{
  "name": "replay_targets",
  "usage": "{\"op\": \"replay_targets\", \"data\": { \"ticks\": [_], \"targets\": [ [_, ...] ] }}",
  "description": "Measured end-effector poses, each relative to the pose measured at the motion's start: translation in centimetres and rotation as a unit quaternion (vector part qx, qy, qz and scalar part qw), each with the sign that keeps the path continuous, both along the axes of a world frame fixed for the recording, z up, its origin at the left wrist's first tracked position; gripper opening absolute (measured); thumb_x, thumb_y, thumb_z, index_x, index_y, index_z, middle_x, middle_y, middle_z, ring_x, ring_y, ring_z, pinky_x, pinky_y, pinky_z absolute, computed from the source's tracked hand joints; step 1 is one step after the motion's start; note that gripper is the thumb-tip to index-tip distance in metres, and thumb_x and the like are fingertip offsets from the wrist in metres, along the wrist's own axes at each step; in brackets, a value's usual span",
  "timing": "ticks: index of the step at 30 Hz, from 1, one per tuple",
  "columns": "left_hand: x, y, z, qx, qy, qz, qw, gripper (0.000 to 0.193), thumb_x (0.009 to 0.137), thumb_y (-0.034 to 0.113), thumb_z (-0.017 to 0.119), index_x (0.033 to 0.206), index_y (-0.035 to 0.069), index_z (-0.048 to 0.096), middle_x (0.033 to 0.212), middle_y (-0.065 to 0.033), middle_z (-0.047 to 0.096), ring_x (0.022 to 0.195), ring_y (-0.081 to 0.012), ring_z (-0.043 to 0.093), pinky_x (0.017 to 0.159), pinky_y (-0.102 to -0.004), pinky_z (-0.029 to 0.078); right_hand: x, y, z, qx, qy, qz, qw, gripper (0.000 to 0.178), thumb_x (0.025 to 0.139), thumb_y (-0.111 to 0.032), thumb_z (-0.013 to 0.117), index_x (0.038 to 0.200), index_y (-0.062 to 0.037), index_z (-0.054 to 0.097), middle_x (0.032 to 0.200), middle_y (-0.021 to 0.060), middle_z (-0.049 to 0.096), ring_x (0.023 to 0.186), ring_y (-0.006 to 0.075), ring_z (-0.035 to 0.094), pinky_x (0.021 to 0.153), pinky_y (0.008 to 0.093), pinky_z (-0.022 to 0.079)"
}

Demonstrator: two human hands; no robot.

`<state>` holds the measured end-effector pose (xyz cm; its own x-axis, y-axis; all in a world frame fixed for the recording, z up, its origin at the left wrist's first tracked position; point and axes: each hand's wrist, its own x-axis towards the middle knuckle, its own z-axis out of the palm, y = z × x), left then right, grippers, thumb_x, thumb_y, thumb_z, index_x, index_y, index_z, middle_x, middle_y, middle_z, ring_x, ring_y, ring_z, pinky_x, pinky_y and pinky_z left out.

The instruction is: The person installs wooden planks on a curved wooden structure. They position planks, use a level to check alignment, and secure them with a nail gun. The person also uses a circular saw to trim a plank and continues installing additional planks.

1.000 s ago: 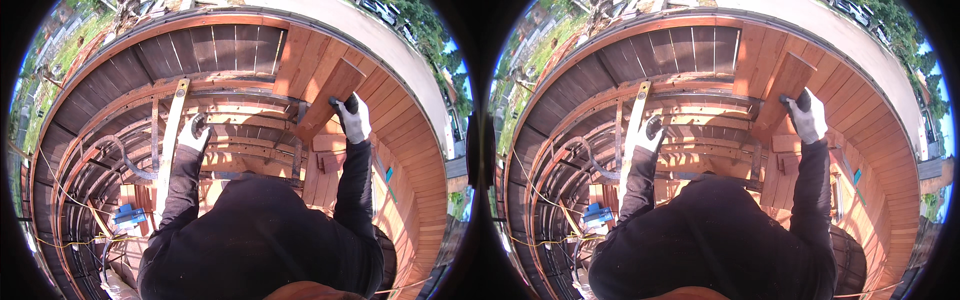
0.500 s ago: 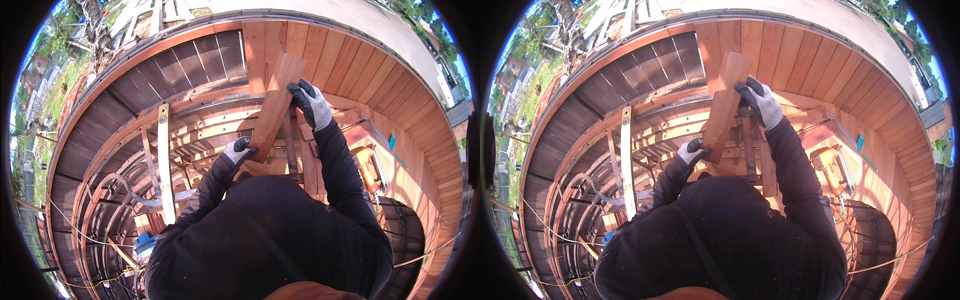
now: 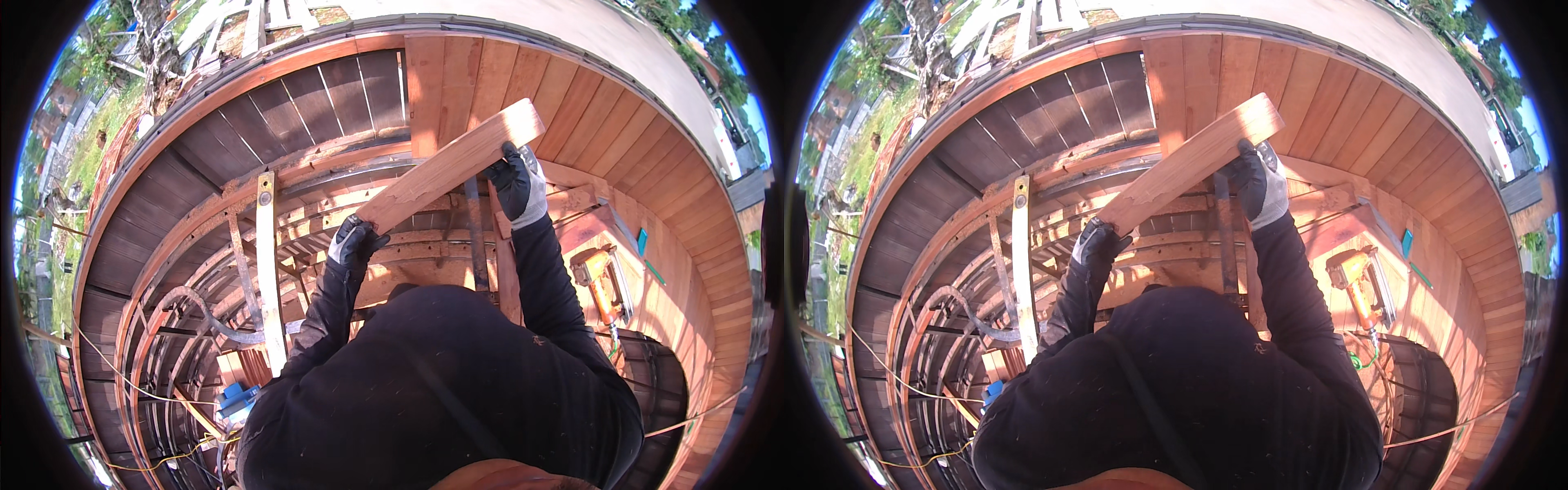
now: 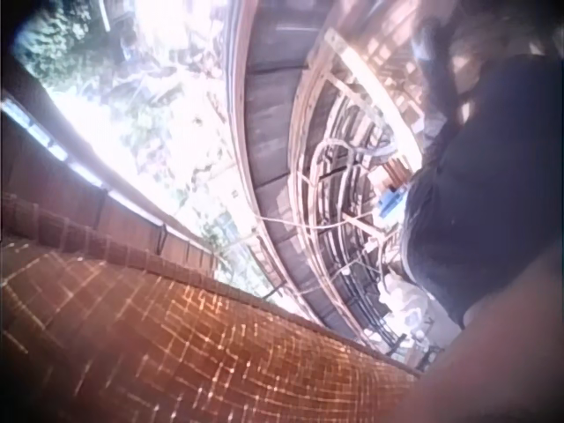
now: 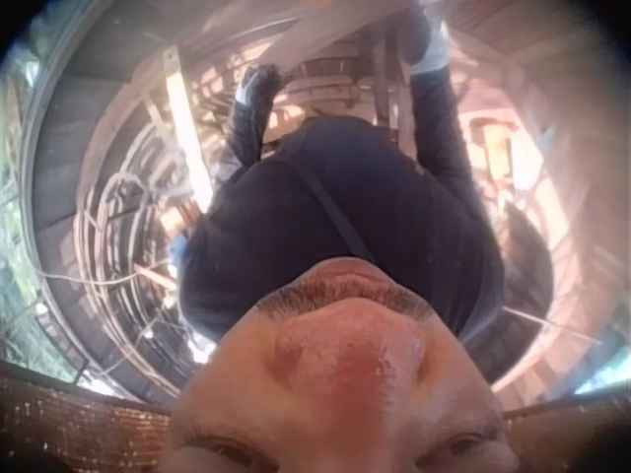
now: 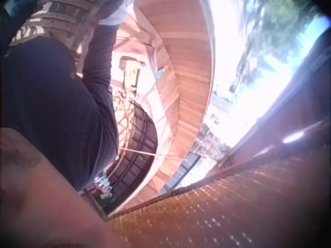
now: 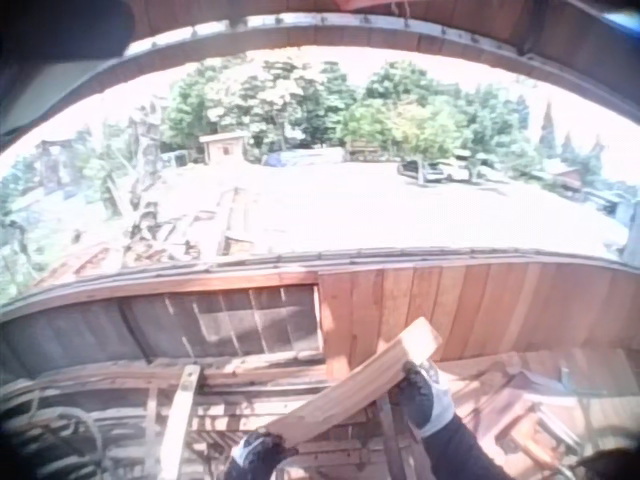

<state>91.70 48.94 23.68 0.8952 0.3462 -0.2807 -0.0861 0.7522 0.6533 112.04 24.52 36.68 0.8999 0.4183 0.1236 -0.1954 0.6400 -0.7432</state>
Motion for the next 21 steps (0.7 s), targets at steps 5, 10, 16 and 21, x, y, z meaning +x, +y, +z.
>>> {"op": "replay_targets", "data": {
  "ticks": [5,10,16,21],
  "targets": [
    [0.0,0.6,2.8,0.032,-0.035,0.086,0.995,0.021,0.092,0.015,0.060,0.112,0.010,0.059,0.104,-0.0043,0.060,0.103,-0.0239,0.061,0.086,-0.0511,0.055,-0.2,-1.0,-1.6,-0.028,0.008,0.057,0.998,0.024,0.096,-0.010,0.053,0.119,-0.0010,0.053,0.109,0.0128,0.060,0.101,0.0267,0.063,0.084,0.0426,0.058],
    [1.1,6.5,4.7,0.087,-0.056,0.177,0.979,0.033,0.097,0.029,0.053,0.123,0.010,0.054,0.124,-0.0092,0.061,0.109,-0.0244,0.062,0.083,-0.0375,0.058,-0.6,-2.5,-2.3,-0.088,0.051,0.111,0.989,0.032,0.095,-0.010,0.055,0.124,0.0000,0.051,0.114,0.0125,0.059,0.105,0.0251,0.060,0.092,0.0445,0.055],
    [4.6,4.7,8.1,0.023,-0.133,0.165,0.977,0.031,0.093,0.016,0.063,0.122,0.008,0.055,0.115,-0.0070,0.064,0.103,-0.0228,0.064,0.083,-0.0360,0.058,-4.4,0.3,-7.4,-0.020,0.111,0.058,0.992,0.031,0.096,-0.011,0.056,0.125,-0.0012,0.055,0.115,0.0115,0.060,0.105,0.0241,0.061,0.093,0.0400,0.054],
    [11.5,5.7,11.4,0.173,-0.185,0.179,0.951,0.032,0.088,0.008,0.068,0.118,0.004,0.056,0.105,-0.0050,0.064,0.090,-0.0150,0.063,0.072,-0.0279,0.054,-1.3,-1.1,-16.3,-0.408,-0.159,0.052,0.897,0.042,0.089,-0.015,0.065,0.128,-0.0037,0.055,0.116,0.0119,0.064,0.105,0.0262,0.063,0.090,0.0330,0.052]
  ]
}}
